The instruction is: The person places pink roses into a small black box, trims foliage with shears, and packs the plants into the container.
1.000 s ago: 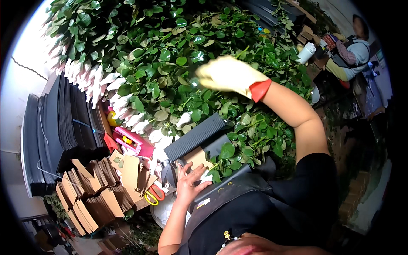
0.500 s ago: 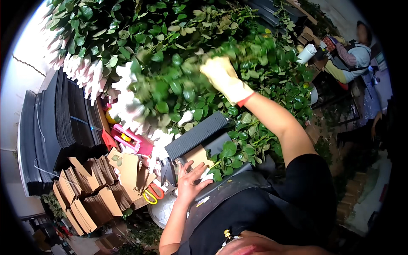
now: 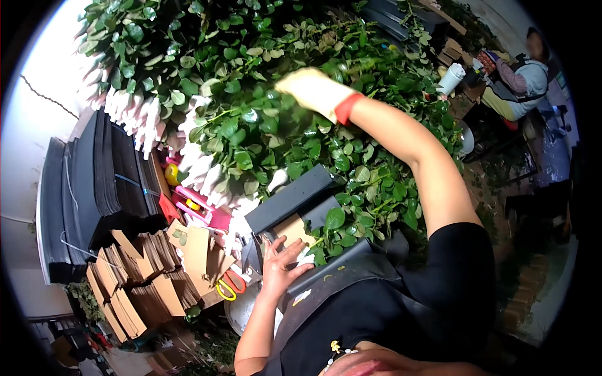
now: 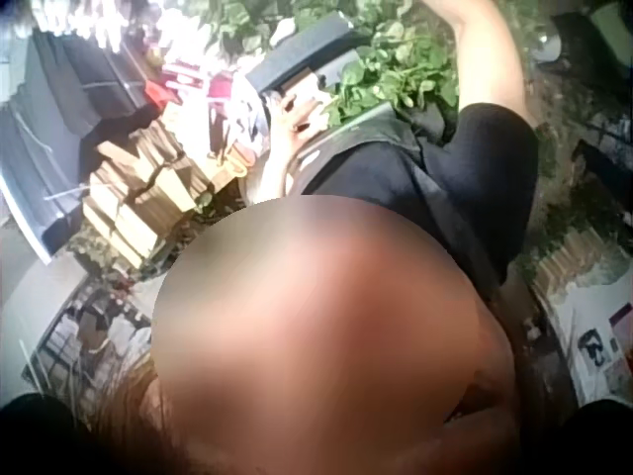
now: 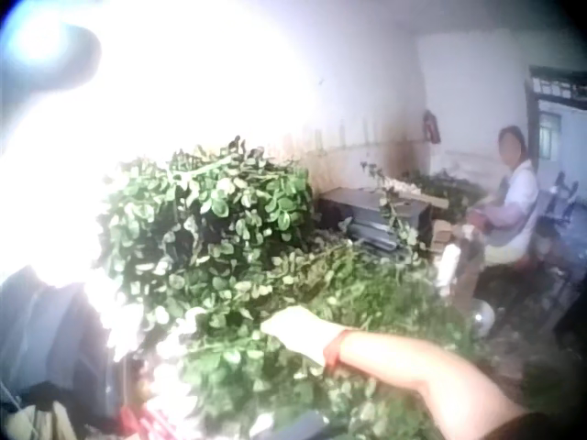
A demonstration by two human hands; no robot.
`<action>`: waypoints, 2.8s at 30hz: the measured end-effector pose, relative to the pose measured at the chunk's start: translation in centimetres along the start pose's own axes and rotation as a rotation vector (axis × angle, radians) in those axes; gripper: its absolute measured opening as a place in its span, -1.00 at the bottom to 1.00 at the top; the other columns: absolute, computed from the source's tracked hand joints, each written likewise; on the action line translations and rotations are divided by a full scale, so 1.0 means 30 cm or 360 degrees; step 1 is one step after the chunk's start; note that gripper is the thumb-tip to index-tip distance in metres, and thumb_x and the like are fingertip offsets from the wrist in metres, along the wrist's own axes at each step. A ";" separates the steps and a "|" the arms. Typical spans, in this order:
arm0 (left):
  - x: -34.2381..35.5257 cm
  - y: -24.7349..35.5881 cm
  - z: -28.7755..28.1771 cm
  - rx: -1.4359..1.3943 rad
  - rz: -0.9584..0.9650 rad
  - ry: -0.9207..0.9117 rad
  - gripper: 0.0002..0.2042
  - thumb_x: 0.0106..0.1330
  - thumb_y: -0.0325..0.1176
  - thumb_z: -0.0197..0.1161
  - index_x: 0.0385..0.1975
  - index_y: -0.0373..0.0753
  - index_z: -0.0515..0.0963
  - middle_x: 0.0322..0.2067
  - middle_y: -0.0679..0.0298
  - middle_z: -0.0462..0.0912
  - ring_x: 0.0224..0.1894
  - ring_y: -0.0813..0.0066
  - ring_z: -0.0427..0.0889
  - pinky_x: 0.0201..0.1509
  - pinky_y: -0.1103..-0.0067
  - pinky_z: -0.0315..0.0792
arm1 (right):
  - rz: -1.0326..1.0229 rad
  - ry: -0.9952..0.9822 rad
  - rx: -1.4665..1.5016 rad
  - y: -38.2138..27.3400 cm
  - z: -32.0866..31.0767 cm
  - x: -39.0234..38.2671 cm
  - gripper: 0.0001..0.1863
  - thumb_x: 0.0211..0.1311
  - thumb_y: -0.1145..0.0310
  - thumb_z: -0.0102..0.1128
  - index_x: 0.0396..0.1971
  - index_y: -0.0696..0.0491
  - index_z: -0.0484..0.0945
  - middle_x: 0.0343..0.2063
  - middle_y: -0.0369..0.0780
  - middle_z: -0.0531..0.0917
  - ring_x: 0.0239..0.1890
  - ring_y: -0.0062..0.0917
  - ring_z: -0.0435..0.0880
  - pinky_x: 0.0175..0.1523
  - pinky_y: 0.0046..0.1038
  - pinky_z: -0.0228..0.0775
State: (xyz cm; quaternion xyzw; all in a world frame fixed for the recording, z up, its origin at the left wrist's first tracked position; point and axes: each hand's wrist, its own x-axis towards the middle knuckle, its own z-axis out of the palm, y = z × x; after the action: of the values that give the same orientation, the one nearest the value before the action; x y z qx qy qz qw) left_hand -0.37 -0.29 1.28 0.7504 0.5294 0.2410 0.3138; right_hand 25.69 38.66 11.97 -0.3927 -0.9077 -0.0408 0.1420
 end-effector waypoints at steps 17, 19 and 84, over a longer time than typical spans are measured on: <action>0.018 0.019 0.008 -0.0047 0.0002 -0.0040 -0.38 0.01 -0.02 0.68 0.15 -0.01 0.77 0.18 0.31 0.78 0.41 0.03 0.50 0.63 -0.11 0.03 | 0.0067 0.0091 -0.0673 0.073 -0.130 -0.065 -0.48 0.33 0.55 0.18 0.26 -0.14 0.61 0.08 -0.22 0.72 0.23 -0.34 0.66 0.48 -0.19 0.33; 0.008 0.020 0.001 0.0004 0.0000 -0.0021 -0.38 0.02 -0.01 0.68 0.15 -0.01 0.77 0.17 0.30 0.79 0.40 0.03 0.51 0.61 -0.08 0.07 | -0.0023 0.0106 -0.0559 0.019 -0.166 -0.140 -0.50 0.37 0.54 0.15 0.28 -0.12 0.61 0.10 -0.20 0.71 0.25 -0.31 0.65 0.53 -0.20 0.29; 0.022 0.045 -0.006 0.0191 0.0086 0.0011 -0.70 0.42 -0.23 0.41 0.11 0.02 0.79 0.11 0.37 0.81 0.32 0.03 0.58 0.65 -0.14 -0.02 | 0.0045 -0.0437 -0.0232 -0.044 -0.180 -0.285 -0.67 0.38 0.16 0.38 0.00 0.03 0.76 0.16 -0.14 0.74 0.21 -0.31 0.70 0.43 -0.28 0.46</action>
State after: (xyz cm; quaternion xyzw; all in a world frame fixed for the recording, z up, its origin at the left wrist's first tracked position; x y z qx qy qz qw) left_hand 0.58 0.06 2.40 0.7811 0.5235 0.2199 0.2599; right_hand 31.51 30.75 14.71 -0.4166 -0.9076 -0.0505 -0.0119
